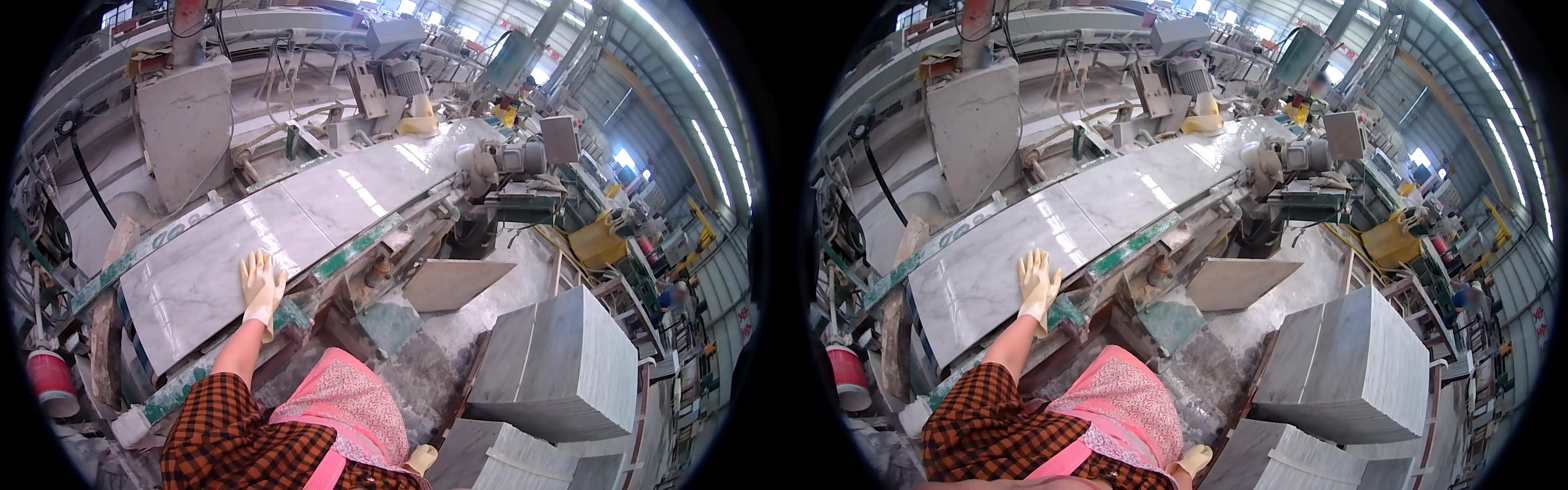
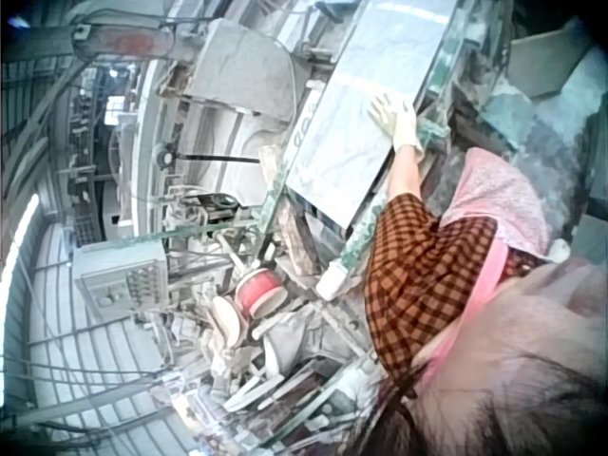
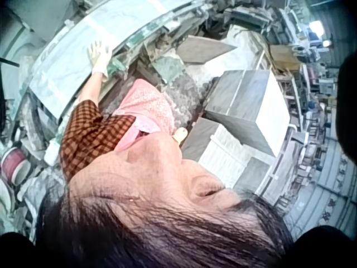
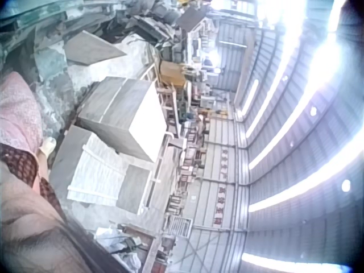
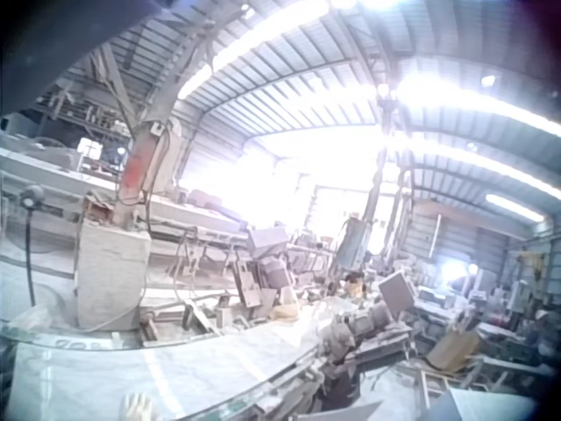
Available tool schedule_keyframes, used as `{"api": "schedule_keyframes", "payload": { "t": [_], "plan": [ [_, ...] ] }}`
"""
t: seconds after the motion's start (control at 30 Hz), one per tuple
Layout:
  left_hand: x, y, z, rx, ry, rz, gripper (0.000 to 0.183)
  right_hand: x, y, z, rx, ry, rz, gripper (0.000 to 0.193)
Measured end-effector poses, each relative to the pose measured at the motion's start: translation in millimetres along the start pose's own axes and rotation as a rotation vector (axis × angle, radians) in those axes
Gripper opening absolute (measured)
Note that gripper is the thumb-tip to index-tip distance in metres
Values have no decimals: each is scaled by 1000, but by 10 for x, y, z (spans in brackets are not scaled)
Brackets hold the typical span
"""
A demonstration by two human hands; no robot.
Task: The person repeatedly picks up large rectangular tiles from a conveyor belt and stacks them onto a growing pile on the floor. The person wears gloves and an apron while handling the tiles in a factory setting.
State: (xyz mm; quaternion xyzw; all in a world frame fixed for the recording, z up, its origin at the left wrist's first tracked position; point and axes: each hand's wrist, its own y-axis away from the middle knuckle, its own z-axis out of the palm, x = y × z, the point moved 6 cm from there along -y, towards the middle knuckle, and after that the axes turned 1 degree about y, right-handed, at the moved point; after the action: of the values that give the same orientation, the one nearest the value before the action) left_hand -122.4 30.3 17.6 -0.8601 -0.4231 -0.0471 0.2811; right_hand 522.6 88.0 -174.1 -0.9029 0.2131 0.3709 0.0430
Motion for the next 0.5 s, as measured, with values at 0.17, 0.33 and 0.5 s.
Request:
{"api": "schedule_keyframes", "payload": {
  "t": [0.17, 0.33, 0.5],
  "plan": [
    [-17, -6, 28, 10, -25, 8, 56, -255, 109, -96, -36, 22, 39, 26],
    [-11, -11, 25, 13, -22, 5, 56, -295, 134, -118, -24, -11, 22, 25],
    [-15, -8, 24, 10, -25, 3, 56, -96, 48, -39, 8, -22, -16, 25]
  ]
}}
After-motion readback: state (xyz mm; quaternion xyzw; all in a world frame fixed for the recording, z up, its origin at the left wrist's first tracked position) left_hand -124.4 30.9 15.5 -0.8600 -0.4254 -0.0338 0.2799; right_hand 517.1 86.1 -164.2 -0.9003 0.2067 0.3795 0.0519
